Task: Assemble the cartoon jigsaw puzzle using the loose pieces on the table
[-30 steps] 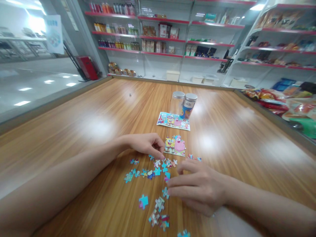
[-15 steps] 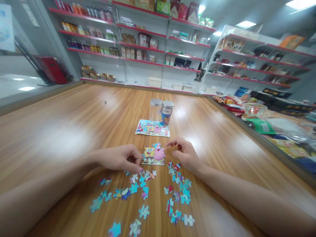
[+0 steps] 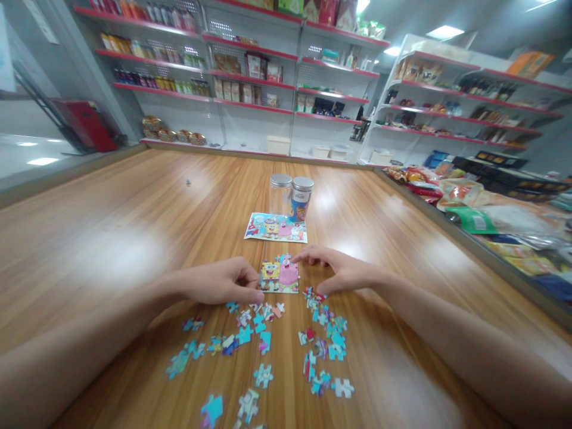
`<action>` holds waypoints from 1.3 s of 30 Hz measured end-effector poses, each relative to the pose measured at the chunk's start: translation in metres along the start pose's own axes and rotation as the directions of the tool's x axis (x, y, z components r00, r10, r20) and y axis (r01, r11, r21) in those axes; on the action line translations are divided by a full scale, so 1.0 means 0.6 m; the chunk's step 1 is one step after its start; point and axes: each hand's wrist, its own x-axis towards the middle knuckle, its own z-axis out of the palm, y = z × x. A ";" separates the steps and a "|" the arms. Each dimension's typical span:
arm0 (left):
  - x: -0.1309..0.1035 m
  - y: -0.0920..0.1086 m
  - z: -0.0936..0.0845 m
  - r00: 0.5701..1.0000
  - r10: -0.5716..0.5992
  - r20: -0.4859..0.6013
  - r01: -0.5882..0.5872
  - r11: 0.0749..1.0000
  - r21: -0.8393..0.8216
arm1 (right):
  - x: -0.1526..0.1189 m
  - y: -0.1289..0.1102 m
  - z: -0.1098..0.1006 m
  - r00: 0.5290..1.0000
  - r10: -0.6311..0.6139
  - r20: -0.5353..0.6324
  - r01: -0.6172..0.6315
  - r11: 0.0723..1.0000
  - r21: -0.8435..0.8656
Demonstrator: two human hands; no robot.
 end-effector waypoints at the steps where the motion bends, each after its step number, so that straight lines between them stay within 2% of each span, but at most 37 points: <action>1: 0.000 -0.001 0.000 1.000 0.009 -0.002 -0.009 1.000 -0.002 | -0.002 0.003 -0.015 0.997 0.024 0.076 -0.026 0.999 0.035; 3: 0.001 -0.002 0.001 1.000 0.029 0.002 -0.029 1.000 -0.009 | -0.006 0.011 -0.040 0.987 0.093 0.134 -0.113 0.983 0.148; 5: 0.002 -0.004 0.001 0.999 0.041 0.005 -0.041 0.999 -0.019 | -0.010 0.018 -0.055 0.965 0.179 0.193 -0.203 0.973 0.109; 8: 0.003 -0.006 0.002 0.999 0.038 0.003 -0.038 0.999 -0.037 | -0.017 0.012 -0.057 0.934 0.235 0.270 -0.248 0.969 0.013; 10: 0.003 -0.005 0.001 1.000 0.027 0.000 -0.027 0.999 -0.035 | -0.022 -0.001 -0.048 0.926 0.241 0.291 -0.237 0.970 -0.051; 12: 0.002 -0.002 0.001 1.000 0.014 0.001 -0.014 1.000 -0.017 | -0.025 -0.016 -0.036 0.929 0.238 0.283 -0.189 0.963 -0.189; 14: 0.001 0.001 0.000 1.000 0.008 0.007 -0.008 1.000 0.000 | -0.027 -0.029 -0.027 0.936 0.227 0.269 -0.127 0.930 -0.345; 16: 0.000 0.004 0.000 1.000 0.006 0.016 -0.007 1.000 0.006 | -0.027 -0.039 -0.023 0.938 0.220 0.267 -0.092 0.902 -0.421; 22: 0.002 0.001 0.001 1.000 0.009 0.018 -0.009 1.000 0.008 | -0.030 -0.051 -0.022 0.914 0.218 0.342 -0.055 0.902 -0.429; 27: 0.003 -0.003 -0.001 1.000 0.015 0.020 -0.015 1.000 0.009 | -0.032 -0.056 -0.010 0.935 0.203 0.292 -0.012 0.838 -0.546; 32: 0.002 0.001 -0.002 0.999 0.005 0.036 -0.005 1.000 0.012 | -0.029 -0.063 -0.007 0.906 0.253 0.340 -0.032 0.841 -0.541; 39: 0.001 0.003 -0.001 0.999 0.001 0.035 -0.001 1.000 -0.004 | -0.029 -0.071 0.011 0.936 0.214 0.281 0.004 0.789 -0.614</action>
